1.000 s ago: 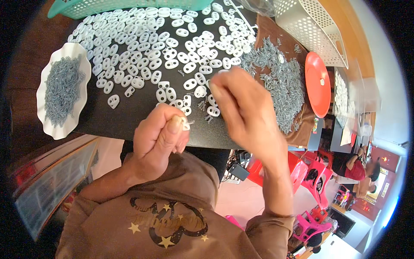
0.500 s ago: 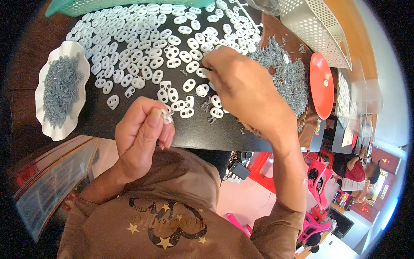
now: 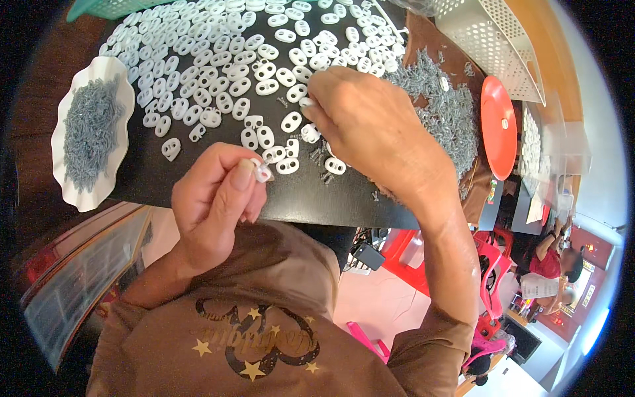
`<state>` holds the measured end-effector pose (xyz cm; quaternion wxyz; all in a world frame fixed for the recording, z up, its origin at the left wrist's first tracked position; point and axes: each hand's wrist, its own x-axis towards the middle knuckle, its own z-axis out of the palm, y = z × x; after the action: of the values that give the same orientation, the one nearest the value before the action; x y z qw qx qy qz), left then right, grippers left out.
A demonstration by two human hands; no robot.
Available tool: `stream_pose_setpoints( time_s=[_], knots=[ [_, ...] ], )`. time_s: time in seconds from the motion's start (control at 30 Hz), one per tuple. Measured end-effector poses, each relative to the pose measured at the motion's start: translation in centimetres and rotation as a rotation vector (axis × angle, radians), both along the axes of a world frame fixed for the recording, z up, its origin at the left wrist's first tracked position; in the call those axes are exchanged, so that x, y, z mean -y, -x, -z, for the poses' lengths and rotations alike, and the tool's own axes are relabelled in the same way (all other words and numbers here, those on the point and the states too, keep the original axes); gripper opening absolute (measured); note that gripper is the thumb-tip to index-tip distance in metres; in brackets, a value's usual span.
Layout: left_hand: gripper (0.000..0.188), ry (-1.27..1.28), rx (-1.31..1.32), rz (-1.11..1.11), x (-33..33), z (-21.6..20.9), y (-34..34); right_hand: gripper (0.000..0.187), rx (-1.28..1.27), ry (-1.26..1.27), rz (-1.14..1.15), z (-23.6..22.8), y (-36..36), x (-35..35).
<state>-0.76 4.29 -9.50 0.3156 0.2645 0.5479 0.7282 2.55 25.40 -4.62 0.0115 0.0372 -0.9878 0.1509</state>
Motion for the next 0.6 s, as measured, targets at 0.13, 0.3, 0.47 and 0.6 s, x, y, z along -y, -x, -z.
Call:
stream_pose_setpoints(
  time_s=[0.13,0.3,0.47,0.6],
  knots=[
    [0.019,0.011,-0.033,0.000,0.0,0.0,0.1,0.015,-0.023,0.133,0.072,-1.4,-0.9,0.3],
    [0.019,0.011,-0.027,0.001,0.1,-0.1,0.2,0.017,0.250,0.709,0.250,-3.7,-3.0,2.2],
    [0.019,-0.027,-0.017,0.016,-0.1,-0.1,0.0,0.015,0.190,0.771,0.222,-3.1,-4.2,2.9],
    [0.017,-0.014,0.023,0.016,0.0,-0.5,-0.3,0.016,0.200,0.793,0.195,-3.1,-4.3,3.1]
  ],
)
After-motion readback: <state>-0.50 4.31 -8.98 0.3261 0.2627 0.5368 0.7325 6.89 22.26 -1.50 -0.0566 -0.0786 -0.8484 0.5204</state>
